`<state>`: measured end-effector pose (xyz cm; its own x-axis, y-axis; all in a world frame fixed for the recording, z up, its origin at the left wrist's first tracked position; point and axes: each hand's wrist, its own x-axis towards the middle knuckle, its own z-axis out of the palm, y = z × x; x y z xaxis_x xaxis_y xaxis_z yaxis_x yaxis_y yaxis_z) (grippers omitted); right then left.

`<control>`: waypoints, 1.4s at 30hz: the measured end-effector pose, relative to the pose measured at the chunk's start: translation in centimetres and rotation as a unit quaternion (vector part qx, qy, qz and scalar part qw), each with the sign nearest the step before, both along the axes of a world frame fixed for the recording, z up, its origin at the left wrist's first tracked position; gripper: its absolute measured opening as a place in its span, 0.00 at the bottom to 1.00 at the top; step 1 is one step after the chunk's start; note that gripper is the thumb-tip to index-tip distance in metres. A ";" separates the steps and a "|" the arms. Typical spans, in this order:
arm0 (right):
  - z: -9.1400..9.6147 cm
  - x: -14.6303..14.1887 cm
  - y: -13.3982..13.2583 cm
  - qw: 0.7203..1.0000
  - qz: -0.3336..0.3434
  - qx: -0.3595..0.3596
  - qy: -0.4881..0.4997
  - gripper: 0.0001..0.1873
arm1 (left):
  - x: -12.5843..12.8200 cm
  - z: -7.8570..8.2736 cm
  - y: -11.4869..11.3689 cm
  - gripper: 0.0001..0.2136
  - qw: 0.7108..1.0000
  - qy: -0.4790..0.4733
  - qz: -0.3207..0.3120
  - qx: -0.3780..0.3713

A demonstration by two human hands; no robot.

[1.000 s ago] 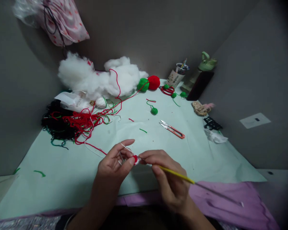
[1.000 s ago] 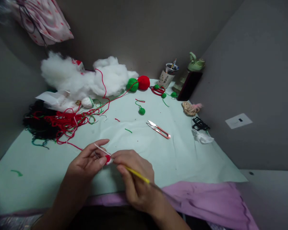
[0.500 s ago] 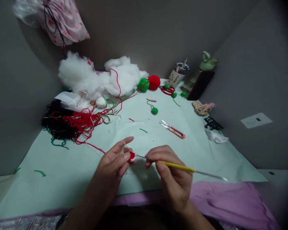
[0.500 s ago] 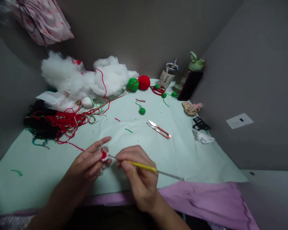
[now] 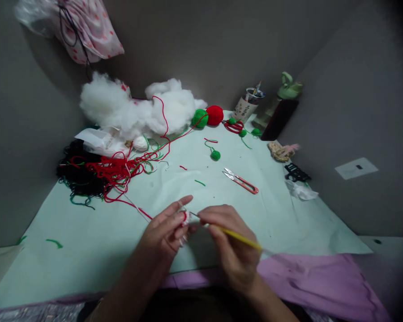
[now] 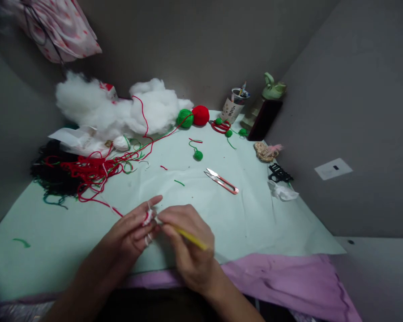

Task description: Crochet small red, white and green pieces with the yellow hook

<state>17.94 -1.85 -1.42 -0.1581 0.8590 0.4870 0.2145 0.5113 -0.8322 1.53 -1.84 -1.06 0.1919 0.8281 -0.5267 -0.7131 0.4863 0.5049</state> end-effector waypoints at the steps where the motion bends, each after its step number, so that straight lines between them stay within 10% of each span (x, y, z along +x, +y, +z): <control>1: 0.1 -0.1 0.1 0.998 -0.004 -0.035 0.058 0.15 | -0.1 -0.1 0.1 0.18 1.000 0.005 0.012 0.007; 17: -0.2 -0.2 1.1 0.936 0.099 -0.206 0.269 0.10 | 0.3 -0.2 -0.1 0.18 0.984 0.145 0.029 0.099; 35: 0.5 0.4 -0.3 0.989 0.052 0.090 -0.107 0.19 | 0.9 0.4 -0.7 0.16 0.954 0.264 0.073 0.120; 42: -1.0 0.2 -0.4 0.980 0.015 0.140 -0.143 0.26 | 0.5 -0.2 -0.7 0.27 0.991 0.091 0.021 0.095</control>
